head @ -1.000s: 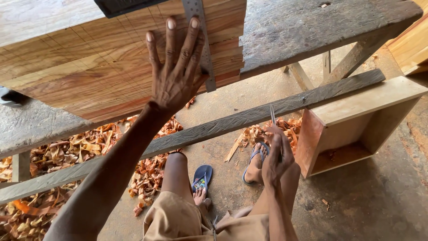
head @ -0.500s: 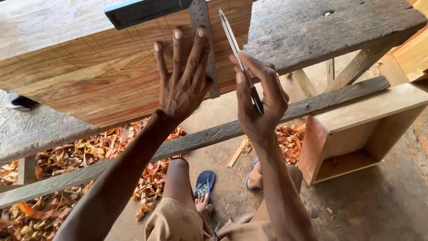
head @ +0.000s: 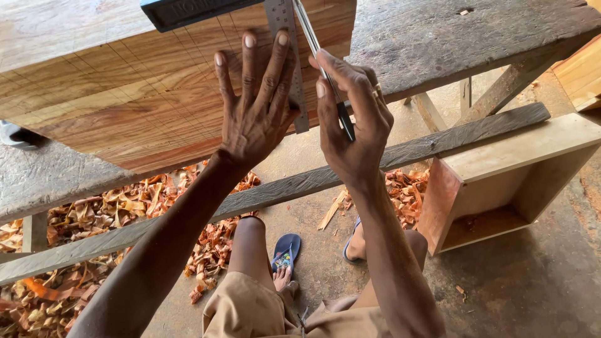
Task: Using a try square and a pencil to mark lines on a block of wood for joinery.
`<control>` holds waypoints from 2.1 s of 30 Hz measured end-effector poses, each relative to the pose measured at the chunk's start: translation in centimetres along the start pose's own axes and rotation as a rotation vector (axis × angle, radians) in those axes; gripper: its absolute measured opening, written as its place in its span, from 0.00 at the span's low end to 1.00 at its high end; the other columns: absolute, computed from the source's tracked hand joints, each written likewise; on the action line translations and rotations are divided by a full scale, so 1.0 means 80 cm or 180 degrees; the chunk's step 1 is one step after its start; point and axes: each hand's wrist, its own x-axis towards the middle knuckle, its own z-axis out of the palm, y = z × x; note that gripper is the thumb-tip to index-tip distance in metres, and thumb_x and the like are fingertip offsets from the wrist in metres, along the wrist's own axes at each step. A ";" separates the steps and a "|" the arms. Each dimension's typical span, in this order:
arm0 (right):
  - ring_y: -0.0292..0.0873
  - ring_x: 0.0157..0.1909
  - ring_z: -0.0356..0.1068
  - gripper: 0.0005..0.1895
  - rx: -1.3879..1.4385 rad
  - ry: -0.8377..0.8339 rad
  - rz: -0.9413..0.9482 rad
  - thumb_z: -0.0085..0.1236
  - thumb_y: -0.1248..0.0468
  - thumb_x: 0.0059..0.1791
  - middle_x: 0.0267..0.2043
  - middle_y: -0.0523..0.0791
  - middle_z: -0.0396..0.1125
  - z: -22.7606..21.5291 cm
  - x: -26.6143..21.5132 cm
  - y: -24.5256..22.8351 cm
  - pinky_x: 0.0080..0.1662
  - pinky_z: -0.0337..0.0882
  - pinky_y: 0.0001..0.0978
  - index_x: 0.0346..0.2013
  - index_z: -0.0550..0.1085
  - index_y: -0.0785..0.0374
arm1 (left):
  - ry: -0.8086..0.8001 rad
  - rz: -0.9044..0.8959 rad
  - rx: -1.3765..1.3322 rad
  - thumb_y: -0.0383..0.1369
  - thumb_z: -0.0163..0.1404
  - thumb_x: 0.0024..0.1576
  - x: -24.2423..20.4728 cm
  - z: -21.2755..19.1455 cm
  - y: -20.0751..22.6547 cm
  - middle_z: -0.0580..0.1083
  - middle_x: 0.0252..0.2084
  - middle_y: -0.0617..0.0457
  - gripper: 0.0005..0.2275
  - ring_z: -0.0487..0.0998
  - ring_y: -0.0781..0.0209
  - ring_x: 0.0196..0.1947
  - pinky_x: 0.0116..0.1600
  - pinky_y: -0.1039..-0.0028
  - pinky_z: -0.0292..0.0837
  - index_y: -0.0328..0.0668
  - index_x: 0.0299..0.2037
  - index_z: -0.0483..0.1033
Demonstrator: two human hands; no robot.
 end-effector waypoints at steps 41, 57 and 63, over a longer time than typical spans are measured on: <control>0.35 0.52 0.73 0.14 -0.0079 0.0208 -0.0082 0.53 0.66 0.62 0.60 0.45 0.74 0.002 0.004 0.012 0.54 0.76 0.29 0.64 0.70 0.56 | -0.0060 -0.0137 -0.0033 0.40 0.60 0.59 0.003 -0.002 0.010 0.37 0.82 0.48 0.41 0.33 0.42 0.81 0.79 0.33 0.25 0.38 0.80 0.50; 0.37 0.42 0.76 0.17 -0.0322 -0.0143 0.0387 0.53 0.67 0.59 0.47 0.46 0.76 -0.004 -0.127 0.039 0.48 0.75 0.36 0.64 0.70 0.58 | -0.0290 -0.0088 -0.0165 0.50 0.59 0.67 0.006 -0.014 0.011 0.40 0.82 0.47 0.40 0.36 0.39 0.83 0.77 0.32 0.25 0.36 0.81 0.51; 0.35 0.20 0.67 0.17 -0.0367 -0.0559 0.1400 0.55 0.66 0.55 0.37 0.44 0.82 0.002 -0.234 0.099 0.30 0.68 0.38 0.60 0.73 0.58 | -0.0254 -0.0091 -0.0079 0.49 0.62 0.63 0.006 -0.007 0.012 0.40 0.82 0.45 0.43 0.35 0.38 0.83 0.77 0.31 0.25 0.34 0.80 0.51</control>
